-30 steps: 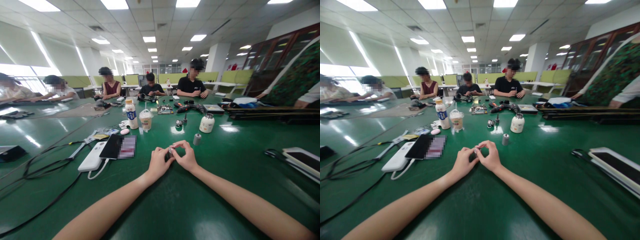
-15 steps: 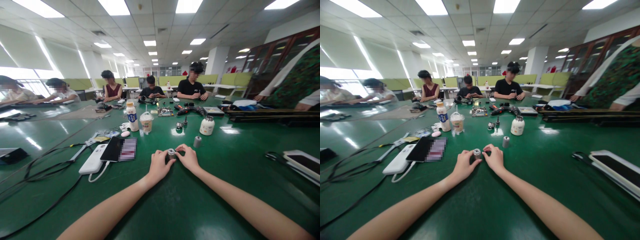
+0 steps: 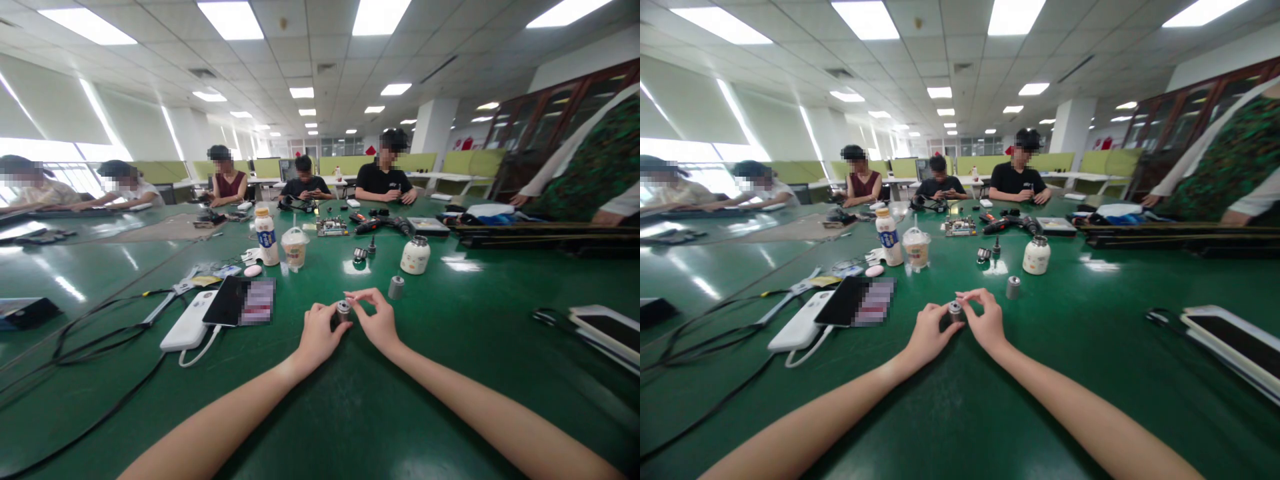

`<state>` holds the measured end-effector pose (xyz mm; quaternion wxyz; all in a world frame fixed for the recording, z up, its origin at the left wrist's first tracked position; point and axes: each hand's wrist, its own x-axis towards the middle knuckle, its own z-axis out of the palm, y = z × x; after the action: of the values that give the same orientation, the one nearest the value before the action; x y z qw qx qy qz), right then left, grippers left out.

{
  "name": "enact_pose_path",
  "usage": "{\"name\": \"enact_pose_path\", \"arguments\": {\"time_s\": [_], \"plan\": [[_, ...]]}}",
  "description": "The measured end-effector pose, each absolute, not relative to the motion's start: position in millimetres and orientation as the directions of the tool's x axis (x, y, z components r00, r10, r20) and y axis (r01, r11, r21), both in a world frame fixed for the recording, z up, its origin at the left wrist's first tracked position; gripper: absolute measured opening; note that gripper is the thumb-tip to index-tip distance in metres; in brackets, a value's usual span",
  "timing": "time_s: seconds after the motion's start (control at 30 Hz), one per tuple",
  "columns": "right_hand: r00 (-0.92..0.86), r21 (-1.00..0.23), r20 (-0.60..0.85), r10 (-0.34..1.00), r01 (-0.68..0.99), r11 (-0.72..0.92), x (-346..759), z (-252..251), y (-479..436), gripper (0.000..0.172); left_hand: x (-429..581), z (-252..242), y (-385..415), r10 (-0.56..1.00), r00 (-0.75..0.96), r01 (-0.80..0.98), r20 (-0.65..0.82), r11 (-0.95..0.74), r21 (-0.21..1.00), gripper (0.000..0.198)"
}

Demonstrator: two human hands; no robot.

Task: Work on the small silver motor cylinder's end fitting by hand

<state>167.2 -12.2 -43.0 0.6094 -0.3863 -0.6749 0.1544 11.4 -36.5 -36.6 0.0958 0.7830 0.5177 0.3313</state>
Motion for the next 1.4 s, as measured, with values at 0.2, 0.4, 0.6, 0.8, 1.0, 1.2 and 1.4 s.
{"name": "enact_pose_path", "arguments": {"time_s": [0.2, 0.4, 0.6, 0.8, 1.0, 1.2, 1.4], "plan": [[-0.026, -0.606, 0.745, 0.666, 0.391, 0.693, 167.8, -47.5, -14.4, 0.004, 13.5, -35.0, -40.8, 0.848, 0.273, 0.748, 0.454, -0.484, 0.454, 0.035], [-0.083, -0.503, 0.79, 0.608, 0.478, 0.72, 170.1, -44.6, -16.3, 0.008, 13.3, -36.2, -41.1, 0.84, 0.278, 0.753, 0.466, -0.492, 0.437, 0.035], [-0.138, -0.412, 0.821, 0.554, 0.529, 0.742, 171.9, -42.2, -17.6, 0.011, 12.7, -36.8, -40.9, 0.838, 0.275, 0.757, 0.471, -0.491, 0.432, 0.042], [-0.157, -0.352, 0.837, 0.524, 0.579, 0.736, 171.9, -40.8, -18.2, 0.015, 13.4, -37.2, -41.0, 0.833, 0.273, 0.757, 0.481, -0.495, 0.427, 0.039], [-0.228, -0.288, 0.84, 0.492, 0.581, 0.761, 171.8, -38.2, -18.7, 0.019, 13.5, -37.1, -41.0, 0.835, 0.261, 0.767, 0.485, -0.484, 0.42, 0.034], [-0.253, -0.274, 0.841, 0.478, 0.562, 0.78, 172.6, -38.3, -18.3, 0.021, 13.7, -36.4, -41.2, 0.834, 0.261, 0.772, 0.486, -0.483, 0.414, 0.03], [-0.25, -0.289, 0.847, 0.468, 0.521, 0.803, 173.0, -38.6, -16.9, 0.023, 13.7, -35.7, -41.4, 0.832, 0.27, 0.775, 0.484, -0.486, 0.403, 0.029]]}}
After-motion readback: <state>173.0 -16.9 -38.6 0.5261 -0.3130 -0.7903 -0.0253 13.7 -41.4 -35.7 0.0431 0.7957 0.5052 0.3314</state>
